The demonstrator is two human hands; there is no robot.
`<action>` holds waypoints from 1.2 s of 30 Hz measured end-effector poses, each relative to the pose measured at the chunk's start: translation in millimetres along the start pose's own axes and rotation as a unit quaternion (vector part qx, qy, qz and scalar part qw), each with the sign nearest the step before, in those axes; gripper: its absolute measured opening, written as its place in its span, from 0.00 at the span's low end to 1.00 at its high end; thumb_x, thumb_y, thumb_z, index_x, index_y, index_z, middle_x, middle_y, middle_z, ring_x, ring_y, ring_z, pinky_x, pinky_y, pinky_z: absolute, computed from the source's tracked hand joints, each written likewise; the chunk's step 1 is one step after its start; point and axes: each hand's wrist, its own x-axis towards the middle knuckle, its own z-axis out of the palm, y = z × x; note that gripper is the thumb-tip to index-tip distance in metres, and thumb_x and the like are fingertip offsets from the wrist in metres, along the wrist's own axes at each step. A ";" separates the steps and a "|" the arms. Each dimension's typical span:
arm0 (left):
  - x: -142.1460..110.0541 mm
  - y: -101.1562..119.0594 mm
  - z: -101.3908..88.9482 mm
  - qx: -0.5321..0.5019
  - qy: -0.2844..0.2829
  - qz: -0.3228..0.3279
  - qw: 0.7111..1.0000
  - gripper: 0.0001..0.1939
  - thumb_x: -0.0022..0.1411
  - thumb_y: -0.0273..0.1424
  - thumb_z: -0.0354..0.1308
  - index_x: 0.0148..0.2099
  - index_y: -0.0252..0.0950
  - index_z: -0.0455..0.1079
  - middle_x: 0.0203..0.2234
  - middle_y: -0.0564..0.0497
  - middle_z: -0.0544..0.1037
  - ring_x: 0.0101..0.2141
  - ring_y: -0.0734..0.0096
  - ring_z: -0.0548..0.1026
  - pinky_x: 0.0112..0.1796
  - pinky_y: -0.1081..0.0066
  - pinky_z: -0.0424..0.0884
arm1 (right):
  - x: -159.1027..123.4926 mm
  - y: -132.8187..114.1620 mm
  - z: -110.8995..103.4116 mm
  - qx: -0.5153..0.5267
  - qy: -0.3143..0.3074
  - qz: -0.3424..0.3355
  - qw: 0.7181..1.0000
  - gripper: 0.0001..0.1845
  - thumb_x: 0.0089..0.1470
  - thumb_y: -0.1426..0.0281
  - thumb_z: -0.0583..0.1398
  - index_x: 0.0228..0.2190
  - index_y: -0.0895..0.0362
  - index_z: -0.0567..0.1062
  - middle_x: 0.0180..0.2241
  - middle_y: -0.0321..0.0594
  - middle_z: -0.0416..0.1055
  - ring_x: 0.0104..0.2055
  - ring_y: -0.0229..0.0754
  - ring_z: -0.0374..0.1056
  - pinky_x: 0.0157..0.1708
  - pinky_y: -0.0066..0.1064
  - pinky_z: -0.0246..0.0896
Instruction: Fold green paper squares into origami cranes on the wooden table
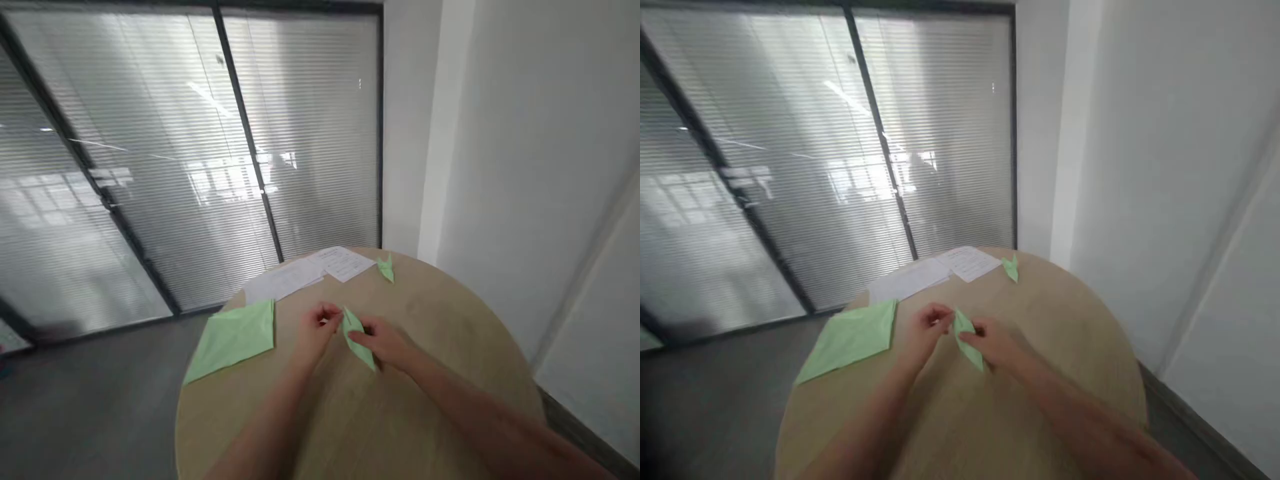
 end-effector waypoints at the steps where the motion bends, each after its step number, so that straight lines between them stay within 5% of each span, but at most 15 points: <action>1: 0.2 -0.4 0.5 -0.013 0.002 -0.002 1.000 0.10 0.52 0.36 0.66 0.31 0.34 0.73 0.24 0.51 0.75 0.27 0.70 0.71 0.27 0.71 0.69 | 0.3 0.9 -0.3 -0.002 0.000 0.000 1.000 0.17 0.54 0.58 0.61 0.34 0.60 0.77 0.32 0.39 0.71 0.32 0.35 0.62 0.34 0.24 0.57; 7: -1.4 4.2 2.3 -0.085 0.018 -0.026 0.996 0.12 0.49 0.35 0.69 0.32 0.35 0.72 0.24 0.53 0.74 0.25 0.73 0.69 0.25 0.74 0.66 | 2.2 7.0 0.3 -0.003 -0.004 0.008 1.000 0.20 0.54 0.54 0.62 0.32 0.60 0.75 0.29 0.39 0.69 0.30 0.35 0.61 0.32 0.24 0.55; 14: -6.6 9.8 4.5 -0.153 0.004 -0.104 0.983 0.25 0.53 0.43 0.68 0.49 0.35 0.77 0.37 0.46 0.80 0.35 0.67 0.75 0.30 0.72 0.71 | 2.7 9.6 -0.2 -0.011 0.022 -0.008 1.000 0.23 0.54 0.51 0.61 0.32 0.61 0.75 0.27 0.38 0.68 0.27 0.33 0.58 0.28 0.24 0.51; 26: -2.5 0.8 1.2 -0.086 -0.023 -0.085 0.992 0.16 0.50 0.42 0.70 0.26 0.33 0.76 0.22 0.50 0.76 0.26 0.70 0.71 0.30 0.71 0.68 | 2.9 10.8 2.4 -0.030 0.014 -0.005 0.999 0.23 0.54 0.51 0.60 0.29 0.60 0.76 0.26 0.38 0.68 0.27 0.34 0.59 0.28 0.24 0.51; 36: -4.1 -1.1 7.7 -0.073 -0.040 -0.079 0.993 0.16 0.51 0.44 0.69 0.35 0.36 0.77 0.26 0.51 0.77 0.27 0.69 0.72 0.29 0.71 0.69 | 3.4 9.0 -3.0 -0.024 0.063 -0.011 0.998 0.29 0.58 0.46 0.56 0.36 0.58 0.80 0.30 0.40 0.72 0.30 0.36 0.63 0.29 0.25 0.54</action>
